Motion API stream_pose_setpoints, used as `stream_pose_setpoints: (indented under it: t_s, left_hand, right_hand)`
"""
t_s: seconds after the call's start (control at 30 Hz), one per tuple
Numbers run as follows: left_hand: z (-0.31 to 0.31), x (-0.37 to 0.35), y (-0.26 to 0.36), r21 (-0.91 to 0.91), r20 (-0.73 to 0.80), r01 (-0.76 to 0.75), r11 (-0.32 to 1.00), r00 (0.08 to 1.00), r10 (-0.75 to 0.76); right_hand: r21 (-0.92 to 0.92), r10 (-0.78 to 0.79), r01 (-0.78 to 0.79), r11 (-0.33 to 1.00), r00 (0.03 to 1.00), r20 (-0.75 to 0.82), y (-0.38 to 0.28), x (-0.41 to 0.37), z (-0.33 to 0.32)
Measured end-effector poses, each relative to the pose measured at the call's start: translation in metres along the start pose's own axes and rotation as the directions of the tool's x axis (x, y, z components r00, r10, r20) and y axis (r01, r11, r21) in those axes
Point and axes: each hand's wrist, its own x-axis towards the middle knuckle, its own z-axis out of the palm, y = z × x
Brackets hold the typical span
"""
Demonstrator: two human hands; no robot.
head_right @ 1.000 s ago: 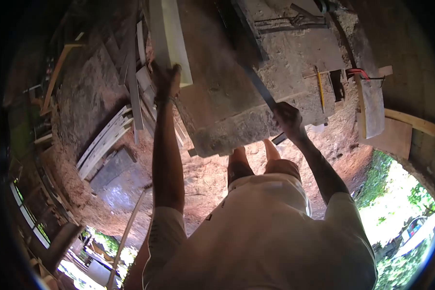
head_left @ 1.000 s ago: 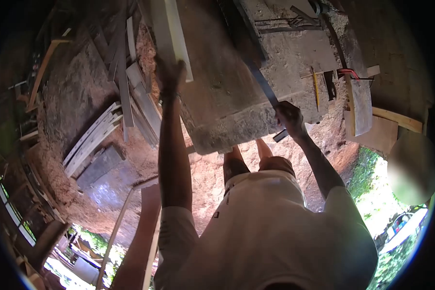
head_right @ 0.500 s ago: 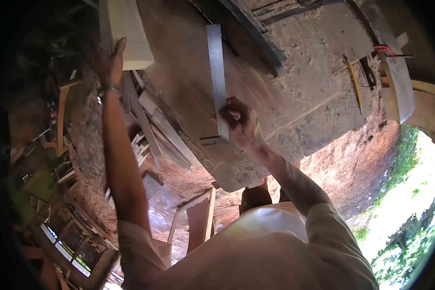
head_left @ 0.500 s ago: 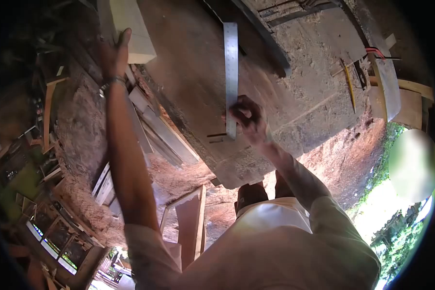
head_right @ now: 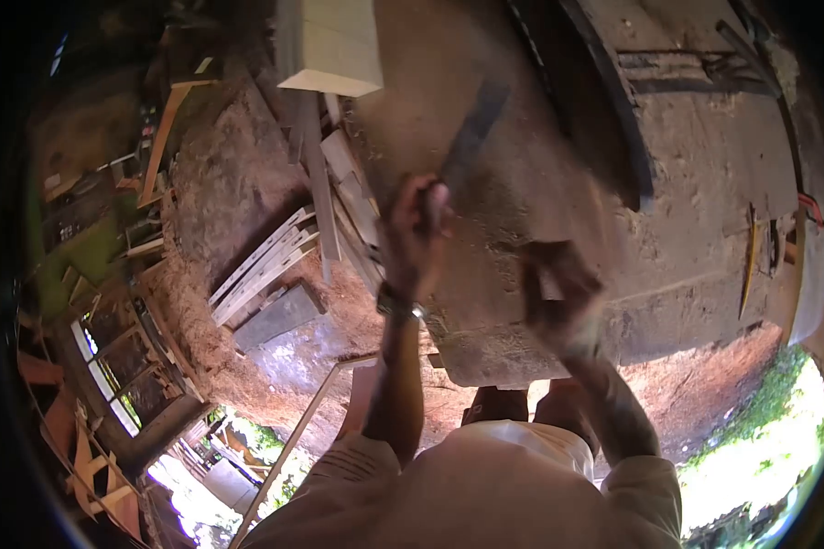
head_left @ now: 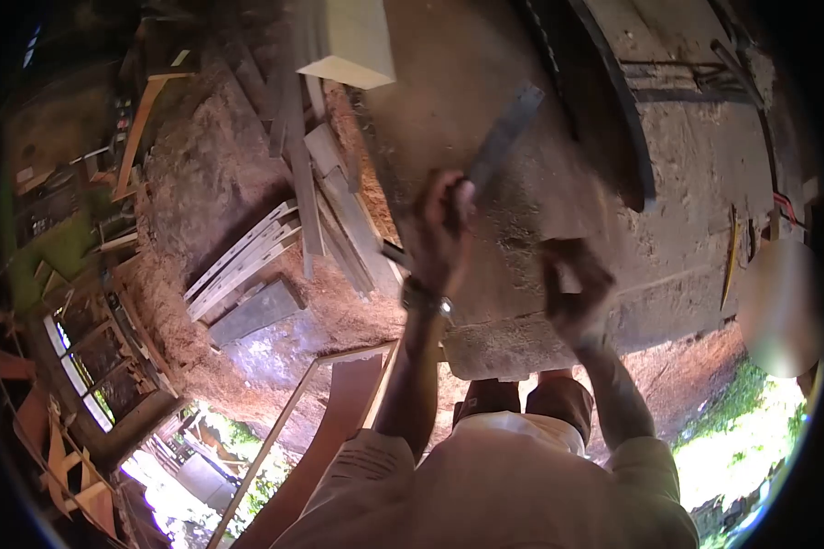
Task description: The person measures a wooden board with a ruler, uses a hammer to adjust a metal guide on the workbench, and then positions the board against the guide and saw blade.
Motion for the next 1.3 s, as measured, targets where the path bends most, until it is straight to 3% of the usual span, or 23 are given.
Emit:
stream_pose_setpoints:
  t_s: [0.03, 0.1, 0.17, 0.23, 0.27, 0.4, 0.5, 0.57, 0.63, 0.7, 0.77, 0.8, 0.83, 0.87, 0.93, 0.97, 1.03, 1.1, 1.3]
  left_hand:
    - [-0.005, 0.014, 0.007, 0.15, 0.011, -0.006, 0.989, 1.0, 0.004]
    - [0.004, 0.042, -0.004, 0.309, -0.082, -0.261, 0.915, 0.951, 0.299]
    - [0.018, 0.062, -0.001, 0.313, -0.068, -0.337, 0.888, 0.925, 0.375]
    - [0.037, 0.079, -0.007, 0.383, -0.021, -0.478, 0.79, 0.851, 0.525]
    - [0.051, 0.085, -0.01, 0.412, -0.004, -0.482, 0.774, 0.848, 0.53]
    - [0.08, 0.09, -0.015, 0.524, 0.026, -0.48, 0.704, 0.835, 0.55]
    - [0.082, 0.094, -0.01, 0.546, 0.048, -0.484, 0.684, 0.833, 0.551]
    - [0.08, 0.094, -0.01, 0.534, 0.037, -0.479, 0.697, 0.837, 0.546]
    - [0.082, 0.096, -0.015, 0.486, 0.012, -0.499, 0.717, 0.825, 0.566]
    - [0.079, 0.091, -0.023, 0.553, 0.002, -0.458, 0.696, 0.836, 0.549]
    - [0.088, 0.096, -0.024, 0.58, -0.019, -0.444, 0.683, 0.831, 0.556]
    - [0.088, 0.097, -0.024, 0.576, -0.017, -0.433, 0.693, 0.841, 0.54]
    - [0.088, 0.097, -0.022, 0.54, -0.028, -0.437, 0.719, 0.845, 0.534]
    - [0.086, 0.099, -0.02, 0.509, -0.038, -0.44, 0.739, 0.847, 0.53]
    - [0.085, 0.1, -0.019, 0.517, -0.055, -0.436, 0.737, 0.842, 0.536]
    - [0.085, 0.101, -0.019, 0.519, -0.058, -0.434, 0.736, 0.842, 0.537]
    - [0.086, 0.099, -0.02, 0.526, -0.065, -0.419, 0.74, 0.847, 0.527]
    - [0.087, 0.101, -0.022, 0.557, -0.069, -0.421, 0.716, 0.835, 0.545]
    - [0.086, 0.098, -0.019, 0.538, -0.041, -0.402, 0.741, 0.865, 0.5]
  right_hand:
    - [-0.031, -0.017, 0.012, 0.999, 0.989, -0.15, 0.003, 0.002, -0.017]
    - [-0.206, -0.03, -0.052, 0.977, 0.926, -0.377, 0.008, 0.012, -0.049]
    - [-0.273, -0.157, 0.033, 0.961, 0.88, -0.448, 0.039, 0.026, -0.076]
    - [-0.223, -0.166, 0.063, 0.973, 0.861, -0.481, 0.07, 0.037, -0.092]
    - [-0.274, -0.194, 0.067, 0.959, 0.863, -0.467, 0.079, 0.043, -0.097]
    - [-0.095, -0.023, -0.022, 0.995, 0.891, -0.454, 0.107, 0.054, -0.09]
    - [-0.093, 0.006, -0.049, 0.994, 0.91, -0.414, 0.131, 0.05, -0.099]
    - [0.306, 0.286, -0.151, 0.94, 0.836, -0.468, 0.135, 0.063, -0.122]
    - [0.347, 0.41, -0.258, 0.902, 0.763, -0.5, 0.123, 0.109, -0.163]
    - [0.467, 0.511, -0.26, 0.845, 0.651, -0.561, 0.165, 0.156, -0.211]
    - [0.498, 0.424, -0.154, 0.854, 0.761, -0.492, 0.208, 0.203, -0.25]
    - [0.007, 0.242, -0.259, 0.966, 0.892, -0.382, 0.228, 0.229, -0.27]
    - [-0.401, 0.114, -0.212, 0.891, 0.961, -0.254, 0.235, 0.243, -0.272]
    - [-0.731, -0.018, -0.073, 0.678, 0.993, -0.116, 0.241, 0.258, -0.275]
    - [-0.64, -0.085, -0.032, 0.767, 0.985, -0.151, 0.253, 0.27, -0.258]
    - [-0.692, -0.041, -0.095, 0.716, 0.983, -0.177, 0.236, 0.275, -0.245]
    - [-0.823, 0.205, -0.334, 0.459, 0.941, -0.268, 0.151, 0.277, -0.197]
    - [-0.863, 0.335, -0.418, 0.283, 0.886, -0.32, 0.094, 0.278, -0.168]
    - [-0.874, 0.325, -0.283, 0.396, 0.933, -0.155, 0.131, 0.261, -0.188]
